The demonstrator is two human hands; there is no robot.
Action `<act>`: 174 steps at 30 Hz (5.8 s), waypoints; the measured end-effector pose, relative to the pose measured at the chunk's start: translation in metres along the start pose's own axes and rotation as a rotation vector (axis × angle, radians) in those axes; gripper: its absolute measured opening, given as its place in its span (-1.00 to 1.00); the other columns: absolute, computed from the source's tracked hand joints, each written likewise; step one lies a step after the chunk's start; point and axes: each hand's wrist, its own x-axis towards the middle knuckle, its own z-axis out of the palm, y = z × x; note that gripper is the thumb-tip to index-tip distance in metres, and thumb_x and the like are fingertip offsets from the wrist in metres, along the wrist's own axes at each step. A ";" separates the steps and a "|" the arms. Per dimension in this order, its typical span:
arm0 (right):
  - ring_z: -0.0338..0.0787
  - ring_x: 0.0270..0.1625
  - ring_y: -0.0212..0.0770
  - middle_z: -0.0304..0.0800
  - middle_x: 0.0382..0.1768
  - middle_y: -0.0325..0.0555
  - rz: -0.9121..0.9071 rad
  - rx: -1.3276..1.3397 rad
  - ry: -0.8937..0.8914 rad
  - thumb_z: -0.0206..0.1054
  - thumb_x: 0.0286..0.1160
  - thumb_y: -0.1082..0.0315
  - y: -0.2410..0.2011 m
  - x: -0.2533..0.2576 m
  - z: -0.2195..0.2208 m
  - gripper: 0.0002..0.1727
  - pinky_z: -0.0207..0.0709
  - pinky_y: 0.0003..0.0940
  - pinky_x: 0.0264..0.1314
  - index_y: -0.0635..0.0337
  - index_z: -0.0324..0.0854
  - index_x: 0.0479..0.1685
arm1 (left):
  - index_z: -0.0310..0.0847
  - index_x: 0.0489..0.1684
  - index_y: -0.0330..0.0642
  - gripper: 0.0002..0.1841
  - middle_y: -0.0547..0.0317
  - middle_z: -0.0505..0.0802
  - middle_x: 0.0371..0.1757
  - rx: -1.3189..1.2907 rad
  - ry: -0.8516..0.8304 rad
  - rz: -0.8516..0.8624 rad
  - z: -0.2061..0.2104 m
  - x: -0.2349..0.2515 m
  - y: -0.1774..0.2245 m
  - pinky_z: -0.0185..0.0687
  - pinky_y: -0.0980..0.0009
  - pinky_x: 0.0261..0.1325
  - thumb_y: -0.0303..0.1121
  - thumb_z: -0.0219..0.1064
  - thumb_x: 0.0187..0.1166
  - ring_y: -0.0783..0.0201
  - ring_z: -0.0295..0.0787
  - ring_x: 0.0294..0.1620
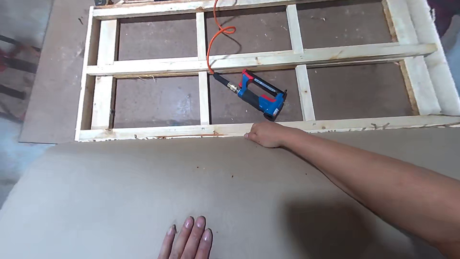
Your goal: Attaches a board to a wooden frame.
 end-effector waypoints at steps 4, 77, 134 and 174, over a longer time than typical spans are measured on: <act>0.78 0.20 0.09 0.82 -0.01 0.07 0.034 -0.047 0.015 -0.24 0.86 -0.22 -0.004 0.000 0.000 -0.20 0.56 0.22 0.28 0.22 0.79 -0.21 | 0.10 0.85 -0.04 -0.24 0.04 0.24 0.88 0.081 0.107 -0.006 0.040 -0.009 -0.003 -0.35 -0.08 0.92 -0.01 0.07 0.58 0.10 -0.10 0.94; 0.84 0.06 -0.01 0.87 0.00 -0.04 0.069 0.232 0.417 0.05 0.70 -0.02 0.005 -0.010 0.036 -0.47 0.71 -0.22 -0.06 0.17 0.83 0.09 | 0.60 0.52 -0.19 0.37 -0.15 0.67 0.52 -0.159 -0.527 -0.048 0.066 0.310 -0.082 0.51 -0.03 0.51 0.86 0.17 -0.20 -0.08 0.58 0.52; 0.63 0.50 0.24 0.60 0.47 0.24 -0.041 -0.110 0.298 0.76 -0.57 -0.46 -0.028 -0.031 0.042 0.39 0.48 0.28 0.49 0.11 0.48 0.60 | 0.19 0.85 0.11 0.37 0.05 0.32 0.85 0.123 -0.034 0.188 0.077 0.126 -0.134 0.15 -0.32 0.71 0.27 0.81 -0.29 0.00 0.22 0.84; 0.55 0.52 0.52 0.50 0.52 0.50 -0.156 0.009 0.367 0.66 -0.33 -0.54 -0.014 -0.028 0.060 0.41 0.42 0.49 0.46 0.29 0.38 0.65 | 0.60 0.55 0.04 -0.05 0.15 0.68 0.60 0.214 0.382 -0.256 0.091 0.108 -0.195 0.25 -0.01 0.77 0.61 -0.11 0.47 0.16 0.47 0.70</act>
